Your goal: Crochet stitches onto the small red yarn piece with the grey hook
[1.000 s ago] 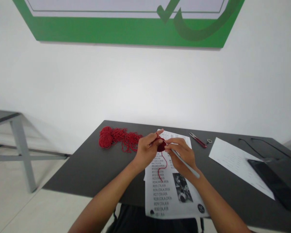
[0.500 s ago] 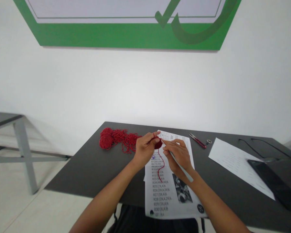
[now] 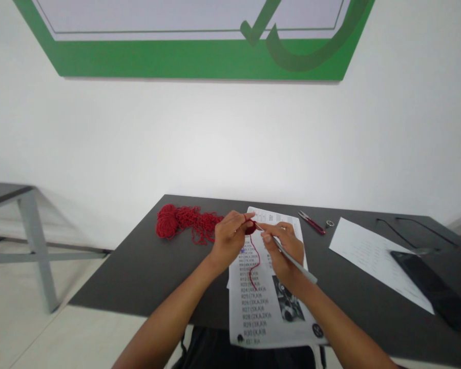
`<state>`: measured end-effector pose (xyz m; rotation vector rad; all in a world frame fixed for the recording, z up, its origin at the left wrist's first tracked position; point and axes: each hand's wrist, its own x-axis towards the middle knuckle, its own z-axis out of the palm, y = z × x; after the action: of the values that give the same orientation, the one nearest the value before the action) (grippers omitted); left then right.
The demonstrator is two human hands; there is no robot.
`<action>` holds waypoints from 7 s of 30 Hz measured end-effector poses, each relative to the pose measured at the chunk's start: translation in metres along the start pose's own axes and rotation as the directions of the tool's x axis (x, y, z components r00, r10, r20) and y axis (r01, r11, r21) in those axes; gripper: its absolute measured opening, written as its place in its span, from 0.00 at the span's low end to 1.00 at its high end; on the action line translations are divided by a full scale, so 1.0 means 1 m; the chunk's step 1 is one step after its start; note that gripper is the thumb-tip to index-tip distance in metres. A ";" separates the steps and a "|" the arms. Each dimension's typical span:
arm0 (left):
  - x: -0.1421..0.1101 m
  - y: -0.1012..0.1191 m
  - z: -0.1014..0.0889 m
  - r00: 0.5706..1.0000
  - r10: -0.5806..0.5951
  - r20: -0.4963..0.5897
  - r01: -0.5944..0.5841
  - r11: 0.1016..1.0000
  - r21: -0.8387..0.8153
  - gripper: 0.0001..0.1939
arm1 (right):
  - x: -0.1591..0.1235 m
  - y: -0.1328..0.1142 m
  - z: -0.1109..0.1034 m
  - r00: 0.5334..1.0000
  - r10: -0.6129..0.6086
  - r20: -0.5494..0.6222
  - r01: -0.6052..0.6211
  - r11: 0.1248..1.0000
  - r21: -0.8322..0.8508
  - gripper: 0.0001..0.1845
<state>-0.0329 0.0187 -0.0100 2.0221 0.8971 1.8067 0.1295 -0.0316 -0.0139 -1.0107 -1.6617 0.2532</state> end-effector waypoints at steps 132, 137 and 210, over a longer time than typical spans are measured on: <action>0.009 -0.018 0.001 0.878 -0.448 -0.170 0.435 0.894 -0.111 0.10 | 0.010 0.047 0.030 0.945 0.275 0.179 -0.313 0.919 0.239 0.17; 0.015 -0.032 -0.008 0.866 -0.376 -0.331 0.373 0.925 -0.076 0.11 | -0.004 0.057 0.044 0.869 0.013 0.495 0.049 0.993 -0.112 0.12; -0.008 -0.019 0.015 0.881 -0.474 0.000 0.454 0.845 -0.284 0.08 | 0.021 0.096 0.002 0.833 0.452 0.318 -0.436 0.891 -0.123 0.09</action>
<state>-0.0233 0.0309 -0.0300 1.4225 0.9874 1.6244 0.1739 0.0423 -0.0601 -1.4511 -1.7192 0.7394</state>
